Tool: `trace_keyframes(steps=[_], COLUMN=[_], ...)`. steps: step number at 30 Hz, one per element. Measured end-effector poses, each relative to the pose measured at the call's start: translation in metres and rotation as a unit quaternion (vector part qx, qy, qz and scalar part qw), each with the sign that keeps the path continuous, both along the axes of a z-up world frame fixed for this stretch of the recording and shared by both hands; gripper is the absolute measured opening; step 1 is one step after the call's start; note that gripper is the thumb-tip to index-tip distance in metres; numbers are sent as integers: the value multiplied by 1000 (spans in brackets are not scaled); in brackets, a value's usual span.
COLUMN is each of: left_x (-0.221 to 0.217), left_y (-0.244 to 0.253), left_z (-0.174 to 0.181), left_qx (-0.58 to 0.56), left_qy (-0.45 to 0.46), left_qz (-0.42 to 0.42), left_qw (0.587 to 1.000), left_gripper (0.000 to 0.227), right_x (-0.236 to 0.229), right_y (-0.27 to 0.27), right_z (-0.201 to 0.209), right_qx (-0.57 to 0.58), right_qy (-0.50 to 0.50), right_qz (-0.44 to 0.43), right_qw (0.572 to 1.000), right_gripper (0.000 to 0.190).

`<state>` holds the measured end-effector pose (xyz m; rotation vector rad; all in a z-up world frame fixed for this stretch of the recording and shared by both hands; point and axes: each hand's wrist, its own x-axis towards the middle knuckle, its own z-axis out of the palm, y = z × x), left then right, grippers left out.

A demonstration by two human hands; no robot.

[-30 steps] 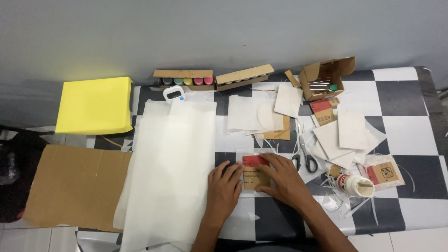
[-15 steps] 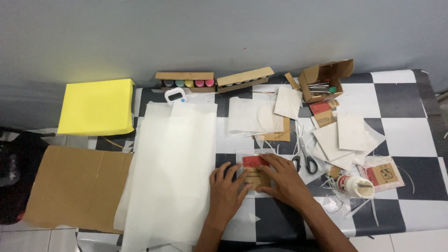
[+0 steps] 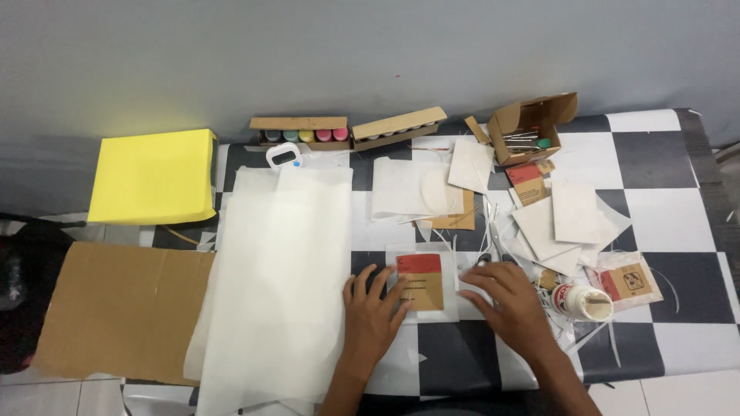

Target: Cutting translucent paper sheets with scissors and gluing them onto small cards.

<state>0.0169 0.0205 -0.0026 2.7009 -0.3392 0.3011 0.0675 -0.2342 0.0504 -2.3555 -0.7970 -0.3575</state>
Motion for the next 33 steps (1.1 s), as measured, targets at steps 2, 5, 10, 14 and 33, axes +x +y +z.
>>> trace_keyframes(steps=[2,5,10,14,33], left_x=[-1,3,10,15,45], left_y=[0,1,-25,-74,-216], left_z=[-1,6,15,19,-10], left_qx=[-21,-48,-98,-188,-286], left_qy=[3,-18,-70,-82,-22], left_qz=[6,10,-22,-110,-243], left_qw=[1000,999,992,973,927], left_gripper=[42,45,49,34,43], right_x=[-14,-30,-45,-50,-60], right_y=[-39,-92,-132,-145,-137], right_z=[5,13,47,31,28], right_qx=[-39,-87,-120,-193,-111], right_qy=[17,-4,-20,107,-49], right_qz=[-43,-152,-302,-325,-254], right_qw=[998,984,946,920,960], right_gripper=[21,13,46,35,9])
